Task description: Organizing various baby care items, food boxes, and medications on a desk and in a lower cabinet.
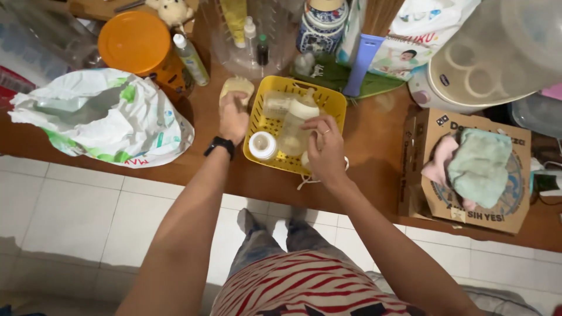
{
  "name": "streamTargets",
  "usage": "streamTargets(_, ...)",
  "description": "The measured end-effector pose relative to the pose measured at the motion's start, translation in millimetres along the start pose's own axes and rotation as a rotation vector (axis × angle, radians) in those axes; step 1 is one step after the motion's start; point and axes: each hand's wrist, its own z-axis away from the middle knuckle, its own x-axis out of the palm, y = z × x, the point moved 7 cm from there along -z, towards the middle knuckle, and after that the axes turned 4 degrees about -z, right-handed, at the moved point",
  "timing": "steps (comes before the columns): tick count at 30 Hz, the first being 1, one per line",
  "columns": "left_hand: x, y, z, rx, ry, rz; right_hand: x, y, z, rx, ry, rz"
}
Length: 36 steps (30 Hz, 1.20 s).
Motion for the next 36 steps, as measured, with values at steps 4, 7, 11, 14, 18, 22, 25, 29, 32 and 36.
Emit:
streamTargets(4, 2.1, -38.7, 0.6, -0.045, -0.097, -0.261, -9.5, 7.5, 5.3, 0.031, 0.024, 0.001)
streamTargets(7, -9.8, -6.9, 24.1, -0.084, -0.22, -0.404, -16.8, 11.4, 9.8, 0.043, 0.041, -0.004)
streamTargets(11, -30.7, 15.2, 45.1, -0.163, -0.136, -0.397, -22.9, 10.2, 13.6, 0.043, 0.06, -0.008)
streamTargets(14, -38.4, 5.3, 52.0, -0.058, 0.121, -0.237, -25.3, 12.7, 15.9, 0.054, 0.081, -0.01)
streamTargets(18, -74.7, 18.5, 80.7, -0.103, 0.487, 0.302, -18.3, 25.7, 11.2, 0.094, 0.097, -0.177)
streamTargets(22, -78.6, 33.3, 102.4, -0.199, 0.524, 0.675, -2.4, 33.3, 1.9, 0.06, 0.065, -0.239)
streamTargets(25, -74.1, 49.3, 116.4, -0.199, 0.501, 0.856, 10.5, 21.0, -5.2, 0.042, -0.013, -0.326)
streamTargets(29, -72.2, 87.0, 135.6, -0.181, 0.46, 0.984, 31.0, 7.8, -18.1, 0.197, -0.159, -0.396)
streamTargets(32, -71.0, 119.7, 151.8, -0.18, 0.395, 1.016, 50.9, 16.4, -16.9, 0.354, -0.302, -0.542)
streamTargets(36, -63.7, 117.8, 181.1, -0.154, 0.372, 0.961, 69.8, 12.5, -7.8, 0.498, -0.42, -0.599)
